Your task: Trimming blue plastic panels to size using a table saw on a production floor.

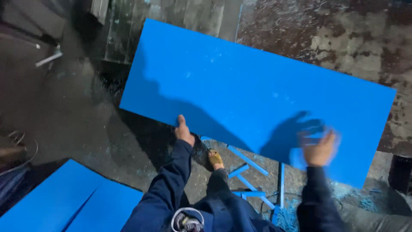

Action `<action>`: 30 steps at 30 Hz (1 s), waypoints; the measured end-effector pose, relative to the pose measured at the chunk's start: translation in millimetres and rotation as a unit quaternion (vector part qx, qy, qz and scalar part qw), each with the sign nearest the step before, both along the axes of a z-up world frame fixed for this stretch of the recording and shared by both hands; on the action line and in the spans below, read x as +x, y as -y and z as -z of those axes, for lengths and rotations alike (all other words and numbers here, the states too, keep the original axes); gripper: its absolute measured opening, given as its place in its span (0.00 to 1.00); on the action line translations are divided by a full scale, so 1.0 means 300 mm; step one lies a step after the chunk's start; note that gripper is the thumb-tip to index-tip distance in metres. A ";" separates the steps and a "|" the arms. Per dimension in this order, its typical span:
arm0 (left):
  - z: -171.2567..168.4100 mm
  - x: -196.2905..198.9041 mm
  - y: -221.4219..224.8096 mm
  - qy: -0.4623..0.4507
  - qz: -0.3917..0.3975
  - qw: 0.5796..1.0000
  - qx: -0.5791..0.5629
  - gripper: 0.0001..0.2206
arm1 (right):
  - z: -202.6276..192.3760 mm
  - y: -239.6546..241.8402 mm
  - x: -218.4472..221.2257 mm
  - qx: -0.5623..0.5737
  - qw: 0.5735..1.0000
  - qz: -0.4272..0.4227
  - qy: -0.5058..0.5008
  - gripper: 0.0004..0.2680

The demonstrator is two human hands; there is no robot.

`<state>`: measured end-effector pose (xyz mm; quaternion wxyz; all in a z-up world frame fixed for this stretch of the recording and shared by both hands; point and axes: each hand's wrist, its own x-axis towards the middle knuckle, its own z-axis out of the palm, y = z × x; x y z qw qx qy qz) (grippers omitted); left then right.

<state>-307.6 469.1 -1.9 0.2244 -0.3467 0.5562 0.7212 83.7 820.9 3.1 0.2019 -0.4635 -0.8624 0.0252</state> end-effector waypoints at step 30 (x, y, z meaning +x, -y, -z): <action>-0.204 -0.403 -0.148 -0.368 0.457 0.651 -0.481 0.37 | -0.161 -0.208 -0.551 -0.263 0.909 -0.034 0.322 0.57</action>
